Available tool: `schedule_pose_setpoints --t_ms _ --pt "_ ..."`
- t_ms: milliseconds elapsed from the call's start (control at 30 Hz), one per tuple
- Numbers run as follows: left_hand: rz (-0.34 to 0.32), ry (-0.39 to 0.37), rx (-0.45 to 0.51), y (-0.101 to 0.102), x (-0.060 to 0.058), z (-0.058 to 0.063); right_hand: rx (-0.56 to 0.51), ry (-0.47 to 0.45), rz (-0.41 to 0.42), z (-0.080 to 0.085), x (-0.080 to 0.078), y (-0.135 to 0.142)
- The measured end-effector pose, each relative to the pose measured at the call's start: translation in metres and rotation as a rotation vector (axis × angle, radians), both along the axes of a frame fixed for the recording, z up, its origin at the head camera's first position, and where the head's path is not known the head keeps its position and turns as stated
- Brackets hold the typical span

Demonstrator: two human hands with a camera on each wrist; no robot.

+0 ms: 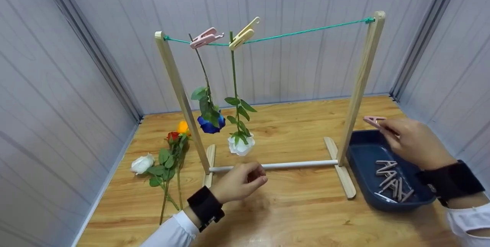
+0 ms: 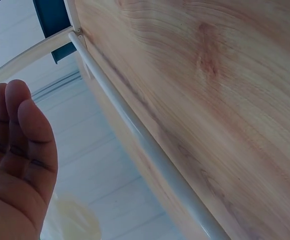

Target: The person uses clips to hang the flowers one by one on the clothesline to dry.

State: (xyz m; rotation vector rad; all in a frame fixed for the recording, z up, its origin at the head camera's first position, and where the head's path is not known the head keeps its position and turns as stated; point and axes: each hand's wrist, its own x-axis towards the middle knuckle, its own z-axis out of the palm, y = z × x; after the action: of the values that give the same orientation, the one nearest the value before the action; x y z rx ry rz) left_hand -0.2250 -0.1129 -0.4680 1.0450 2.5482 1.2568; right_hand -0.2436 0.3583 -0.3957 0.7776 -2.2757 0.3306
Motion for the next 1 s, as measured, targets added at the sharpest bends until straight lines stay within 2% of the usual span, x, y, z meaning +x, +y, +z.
schedule_pose_setpoints --t_ms 167,333,500,633,800,1000 --pt "0.006 -0.002 0.013 0.002 0.001 0.004 0.018 0.123 0.102 0.018 0.016 -0.018" --pt "0.061 0.019 0.043 0.005 0.003 0.010 0.054 0.181 0.186 0.021 0.024 -0.046" --pt "0.082 0.099 0.095 0.011 0.004 0.013 0.108 0.175 0.254 0.010 0.024 -0.077" --pt "0.068 0.135 0.084 0.020 0.006 0.016 0.147 0.165 0.309 -0.003 0.028 -0.099" --pt "0.056 0.162 -0.001 0.030 0.009 0.020 0.176 0.175 0.386 -0.019 0.029 -0.127" --pt "0.032 0.232 -0.096 0.039 0.013 0.020 0.191 0.120 0.445 -0.031 0.030 -0.155"
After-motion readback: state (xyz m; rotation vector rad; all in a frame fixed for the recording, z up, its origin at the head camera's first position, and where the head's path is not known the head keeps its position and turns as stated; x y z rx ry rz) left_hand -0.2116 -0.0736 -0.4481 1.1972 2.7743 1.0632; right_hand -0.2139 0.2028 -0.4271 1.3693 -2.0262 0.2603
